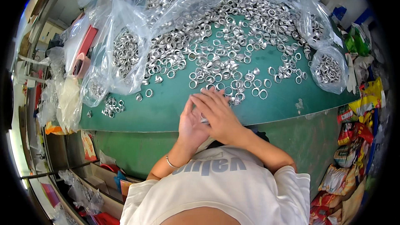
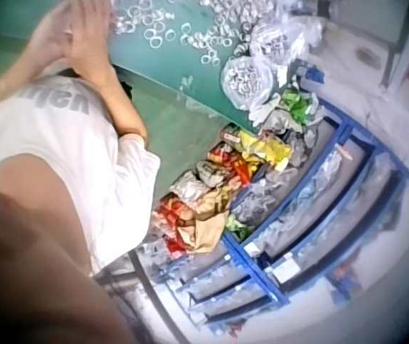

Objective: The person picks up and sorts small metal rings from a pile on a table by hand, moving them into their palm or other piles.

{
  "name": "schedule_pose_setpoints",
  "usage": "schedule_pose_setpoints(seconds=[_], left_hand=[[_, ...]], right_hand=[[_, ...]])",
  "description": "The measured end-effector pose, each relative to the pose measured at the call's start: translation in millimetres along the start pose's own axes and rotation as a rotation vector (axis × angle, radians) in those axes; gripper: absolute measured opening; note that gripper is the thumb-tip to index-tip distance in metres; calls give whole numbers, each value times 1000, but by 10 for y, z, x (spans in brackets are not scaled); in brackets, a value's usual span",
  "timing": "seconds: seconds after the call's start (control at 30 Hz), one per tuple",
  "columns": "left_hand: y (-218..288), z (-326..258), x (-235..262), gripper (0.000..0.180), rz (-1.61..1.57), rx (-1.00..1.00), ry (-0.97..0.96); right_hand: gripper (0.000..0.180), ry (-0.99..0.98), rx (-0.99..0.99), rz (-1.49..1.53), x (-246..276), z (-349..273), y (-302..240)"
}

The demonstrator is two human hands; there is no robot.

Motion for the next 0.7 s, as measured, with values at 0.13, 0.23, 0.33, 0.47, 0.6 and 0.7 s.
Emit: schedule_pose_setpoints(seconds=[0.13, 0.23, 0.33, 0.47, 0.6, 0.7], left_hand=[[23, -45, -150, 53, -23, 0, 75], [-1, -94, -465, 43, -6, -80, 158], [-25, -100, -519, 42, 130, -126, 172], [-89, -27, -308, 56, 477, -47, 40], [-150, -10, -304, 59, 658, -65, -114], [-219, 5, -312, 60, 680, -73, -126]], right_hand=[[32, 227, 10, 305, 14, -21, -1], [9, 477, 86, 327, 26, -30, 47], [8, 575, 82, 441, 19, -30, 143], [8, 676, 112, 392, 111, -36, 235], [17, 808, -334, 894, 94, -80, 428], [20, 827, -341, 870, 101, -89, 463]])
Point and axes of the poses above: each hand's wrist, its own z-axis towards the middle knuckle, its own x-axis out of the back of the hand, y = z × x, the point moved 4 cm from there along z, towards the middle knuckle, and after that the axes turned 8 degrees about z, right-handed, at the moved point
